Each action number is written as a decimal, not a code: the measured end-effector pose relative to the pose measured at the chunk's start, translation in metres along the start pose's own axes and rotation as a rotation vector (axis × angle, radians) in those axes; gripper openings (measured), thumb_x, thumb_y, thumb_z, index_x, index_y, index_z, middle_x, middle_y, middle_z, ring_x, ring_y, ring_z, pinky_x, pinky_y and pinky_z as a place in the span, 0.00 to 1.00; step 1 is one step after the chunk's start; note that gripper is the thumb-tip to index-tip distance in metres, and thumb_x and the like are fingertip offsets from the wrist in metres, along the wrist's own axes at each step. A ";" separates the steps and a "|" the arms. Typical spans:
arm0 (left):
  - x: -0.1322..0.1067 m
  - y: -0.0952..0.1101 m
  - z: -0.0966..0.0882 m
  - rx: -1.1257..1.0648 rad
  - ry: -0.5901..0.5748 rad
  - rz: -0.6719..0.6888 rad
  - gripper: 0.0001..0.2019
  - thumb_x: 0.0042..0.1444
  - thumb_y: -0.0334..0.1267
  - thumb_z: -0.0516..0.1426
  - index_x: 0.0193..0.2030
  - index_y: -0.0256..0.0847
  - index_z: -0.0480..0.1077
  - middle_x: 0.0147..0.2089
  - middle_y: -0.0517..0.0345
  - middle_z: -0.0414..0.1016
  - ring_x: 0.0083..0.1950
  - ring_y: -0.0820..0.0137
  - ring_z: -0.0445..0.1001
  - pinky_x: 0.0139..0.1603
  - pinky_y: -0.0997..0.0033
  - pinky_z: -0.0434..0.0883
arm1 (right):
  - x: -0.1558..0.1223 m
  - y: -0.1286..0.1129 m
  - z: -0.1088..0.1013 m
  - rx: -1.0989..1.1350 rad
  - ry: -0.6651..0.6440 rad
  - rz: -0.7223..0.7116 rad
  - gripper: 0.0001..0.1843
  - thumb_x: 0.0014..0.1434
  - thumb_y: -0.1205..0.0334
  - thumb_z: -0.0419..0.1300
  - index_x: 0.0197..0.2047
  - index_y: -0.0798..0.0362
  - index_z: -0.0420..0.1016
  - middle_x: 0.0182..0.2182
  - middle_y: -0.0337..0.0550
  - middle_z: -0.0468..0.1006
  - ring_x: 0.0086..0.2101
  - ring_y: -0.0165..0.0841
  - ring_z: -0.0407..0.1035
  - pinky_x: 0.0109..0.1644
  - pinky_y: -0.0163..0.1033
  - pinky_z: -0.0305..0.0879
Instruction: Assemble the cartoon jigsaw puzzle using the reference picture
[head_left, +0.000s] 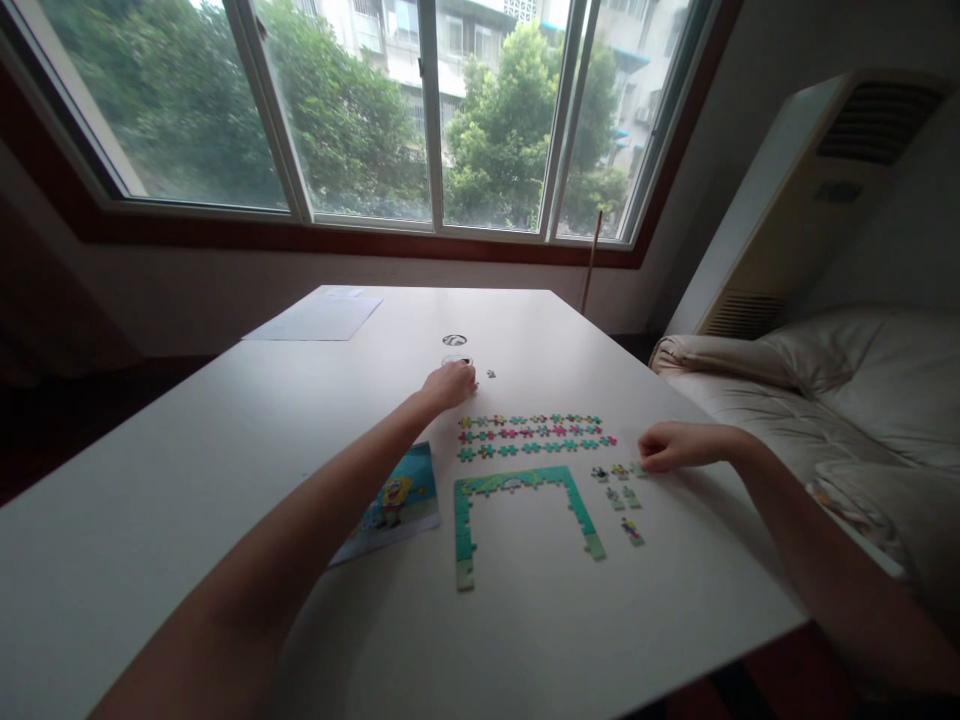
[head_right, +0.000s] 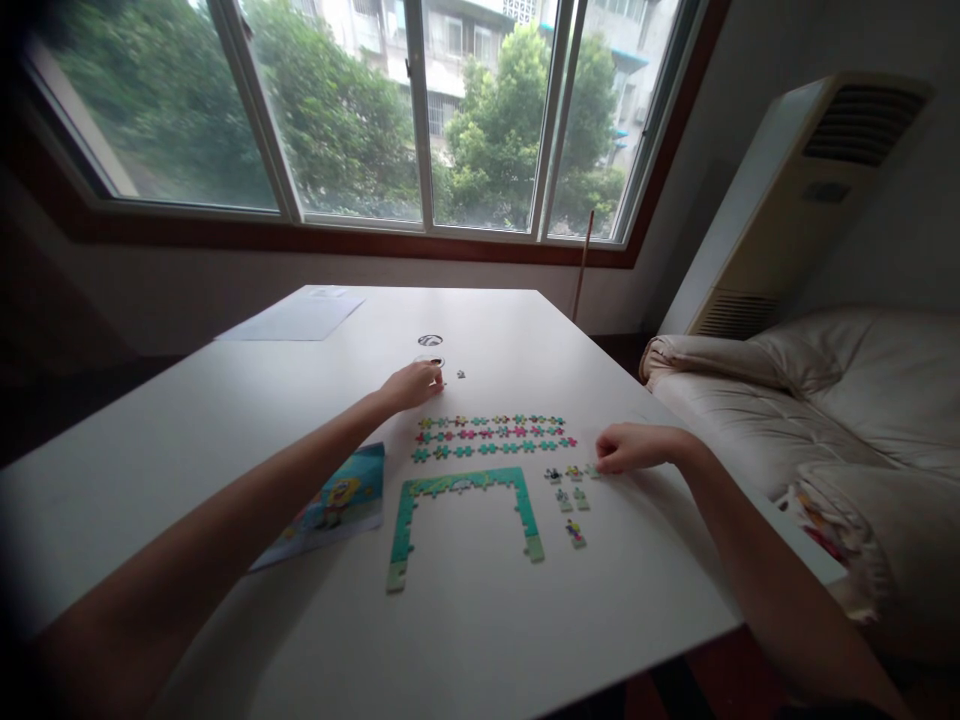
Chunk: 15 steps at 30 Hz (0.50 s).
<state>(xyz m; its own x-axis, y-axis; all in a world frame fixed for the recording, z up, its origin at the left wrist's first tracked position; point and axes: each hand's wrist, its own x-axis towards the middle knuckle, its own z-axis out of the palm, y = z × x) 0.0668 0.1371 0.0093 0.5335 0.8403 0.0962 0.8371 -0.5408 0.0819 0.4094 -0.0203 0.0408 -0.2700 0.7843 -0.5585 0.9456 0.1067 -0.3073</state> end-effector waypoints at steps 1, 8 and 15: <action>0.001 -0.001 0.000 -0.008 -0.005 -0.005 0.14 0.60 0.39 0.53 0.51 0.37 0.63 0.50 0.50 0.66 0.46 0.65 0.69 0.44 0.58 0.70 | 0.000 0.000 0.000 -0.012 0.007 0.006 0.16 0.48 0.52 0.55 0.29 0.58 0.70 0.25 0.42 0.71 0.27 0.31 0.62 0.29 0.33 0.55; 0.009 -0.011 0.003 -0.105 -0.071 -0.041 0.13 0.60 0.39 0.52 0.50 0.38 0.64 0.50 0.51 0.66 0.46 0.65 0.69 0.44 0.59 0.70 | -0.001 0.006 -0.001 0.025 0.084 -0.080 0.19 0.50 0.47 0.54 0.28 0.57 0.71 0.24 0.41 0.71 0.26 0.31 0.62 0.29 0.34 0.55; 0.010 -0.016 -0.005 -0.281 -0.147 -0.105 0.13 0.60 0.39 0.53 0.50 0.37 0.64 0.50 0.51 0.66 0.46 0.64 0.69 0.44 0.59 0.70 | -0.002 -0.019 -0.001 0.117 0.313 -0.252 0.21 0.54 0.45 0.52 0.29 0.56 0.71 0.22 0.37 0.67 0.24 0.28 0.58 0.28 0.33 0.54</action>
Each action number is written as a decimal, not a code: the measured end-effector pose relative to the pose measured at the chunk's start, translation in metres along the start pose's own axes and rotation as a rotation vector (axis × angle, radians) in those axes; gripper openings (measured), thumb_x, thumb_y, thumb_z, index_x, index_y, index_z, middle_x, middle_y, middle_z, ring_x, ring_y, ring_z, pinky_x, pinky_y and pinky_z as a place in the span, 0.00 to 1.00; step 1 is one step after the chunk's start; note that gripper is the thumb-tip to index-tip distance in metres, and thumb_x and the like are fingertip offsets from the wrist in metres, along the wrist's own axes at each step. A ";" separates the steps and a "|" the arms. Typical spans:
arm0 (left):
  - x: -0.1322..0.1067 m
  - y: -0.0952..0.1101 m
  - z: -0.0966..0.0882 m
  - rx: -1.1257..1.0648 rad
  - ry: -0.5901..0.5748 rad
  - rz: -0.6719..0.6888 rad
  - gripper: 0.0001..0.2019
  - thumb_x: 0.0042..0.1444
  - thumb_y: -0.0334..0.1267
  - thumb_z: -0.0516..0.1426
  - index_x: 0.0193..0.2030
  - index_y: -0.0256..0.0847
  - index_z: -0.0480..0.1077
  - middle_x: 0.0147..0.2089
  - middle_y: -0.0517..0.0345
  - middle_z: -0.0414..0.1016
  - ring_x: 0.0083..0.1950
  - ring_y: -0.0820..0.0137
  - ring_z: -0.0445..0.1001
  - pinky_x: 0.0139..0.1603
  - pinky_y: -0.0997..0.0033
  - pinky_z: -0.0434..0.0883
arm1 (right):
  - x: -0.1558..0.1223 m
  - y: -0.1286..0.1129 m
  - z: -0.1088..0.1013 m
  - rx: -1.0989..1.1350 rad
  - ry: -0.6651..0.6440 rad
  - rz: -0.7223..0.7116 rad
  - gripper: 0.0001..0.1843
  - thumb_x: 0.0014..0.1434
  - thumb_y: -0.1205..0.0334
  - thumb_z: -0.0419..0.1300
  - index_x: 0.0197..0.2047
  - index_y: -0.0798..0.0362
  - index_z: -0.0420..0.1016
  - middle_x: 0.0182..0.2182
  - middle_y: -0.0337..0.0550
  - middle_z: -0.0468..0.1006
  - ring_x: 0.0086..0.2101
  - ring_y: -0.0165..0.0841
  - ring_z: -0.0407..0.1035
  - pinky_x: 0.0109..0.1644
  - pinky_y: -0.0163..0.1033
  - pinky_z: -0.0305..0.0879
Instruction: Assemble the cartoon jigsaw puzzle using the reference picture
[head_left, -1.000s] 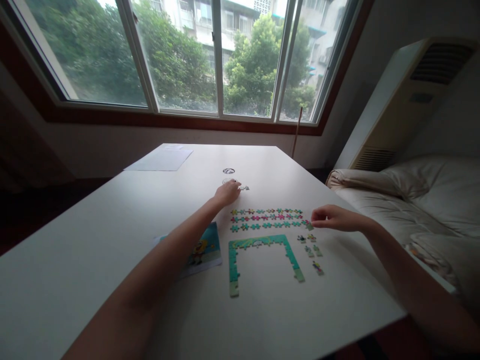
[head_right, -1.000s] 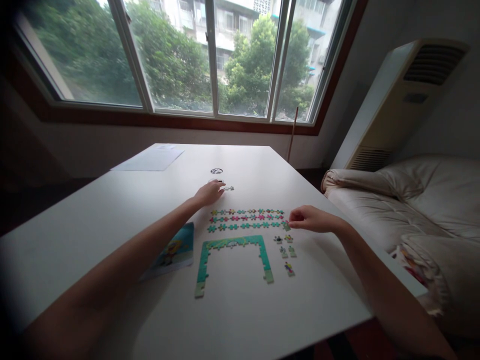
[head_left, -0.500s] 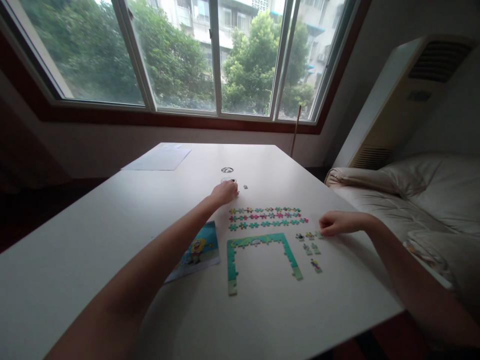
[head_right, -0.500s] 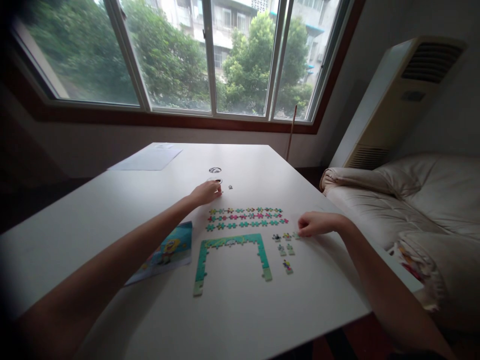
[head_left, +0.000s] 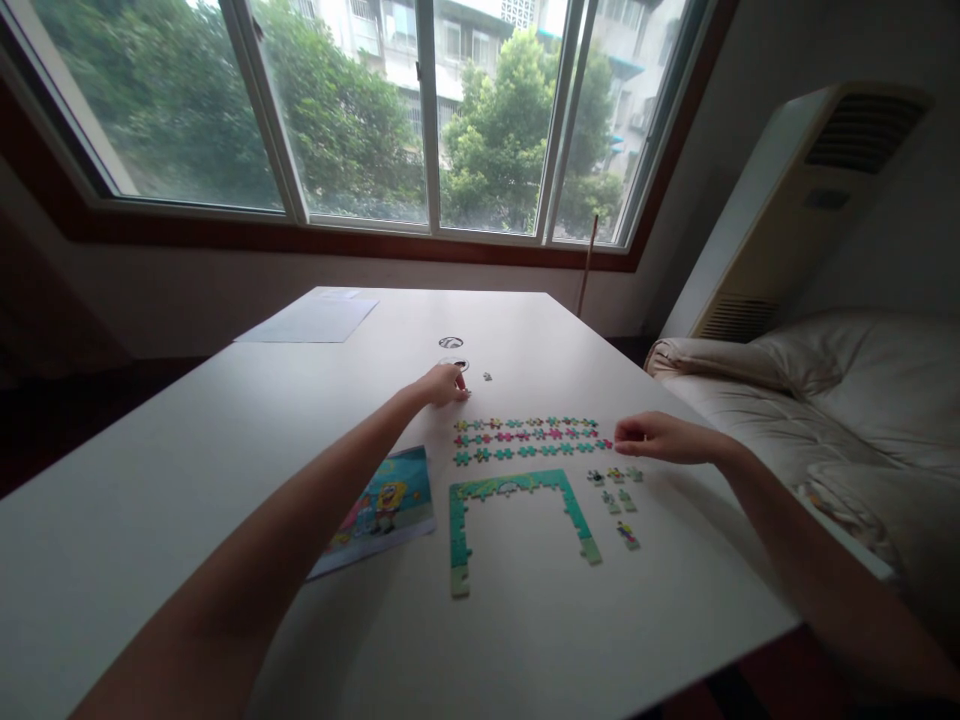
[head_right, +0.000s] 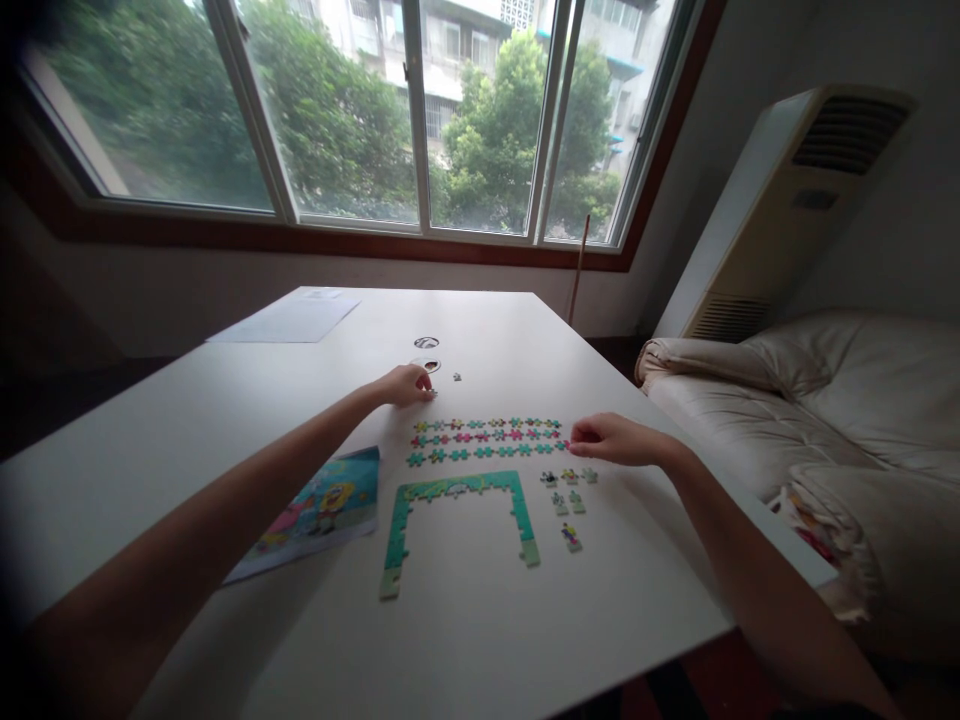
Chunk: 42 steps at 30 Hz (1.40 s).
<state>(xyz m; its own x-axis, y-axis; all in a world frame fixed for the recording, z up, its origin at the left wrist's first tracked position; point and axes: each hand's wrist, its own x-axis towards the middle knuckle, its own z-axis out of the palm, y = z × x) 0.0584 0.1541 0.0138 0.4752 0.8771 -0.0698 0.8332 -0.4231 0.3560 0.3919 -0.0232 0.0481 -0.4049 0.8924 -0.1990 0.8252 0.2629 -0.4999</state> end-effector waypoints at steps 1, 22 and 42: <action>-0.003 0.001 -0.001 -0.034 0.005 0.002 0.14 0.60 0.39 0.53 0.50 0.37 0.64 0.50 0.51 0.66 0.46 0.64 0.69 0.44 0.59 0.70 | 0.003 -0.005 0.004 0.006 0.038 -0.022 0.21 0.54 0.45 0.52 0.29 0.56 0.71 0.22 0.37 0.67 0.24 0.28 0.58 0.28 0.33 0.54; -0.114 0.101 0.016 -0.976 -0.171 0.250 0.09 0.42 0.37 0.62 0.30 0.34 0.72 0.24 0.57 0.74 0.26 0.74 0.71 0.30 0.72 0.70 | 0.028 -0.076 0.070 0.492 0.373 -0.227 0.19 0.53 0.47 0.56 0.31 0.56 0.72 0.20 0.35 0.63 0.21 0.25 0.51 0.23 0.32 0.48; 0.003 0.020 0.011 0.042 0.252 0.055 0.14 0.60 0.39 0.52 0.51 0.37 0.64 0.51 0.50 0.66 0.46 0.65 0.69 0.44 0.58 0.69 | 0.036 -0.049 0.053 0.364 0.489 -0.136 0.21 0.53 0.45 0.54 0.30 0.56 0.71 0.22 0.39 0.69 0.22 0.25 0.56 0.24 0.32 0.53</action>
<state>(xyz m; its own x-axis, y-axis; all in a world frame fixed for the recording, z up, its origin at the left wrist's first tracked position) 0.0794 0.1457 0.0104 0.4387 0.8794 0.1849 0.8217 -0.4758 0.3137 0.3161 -0.0236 0.0205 -0.1988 0.9468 0.2531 0.5568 0.3216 -0.7659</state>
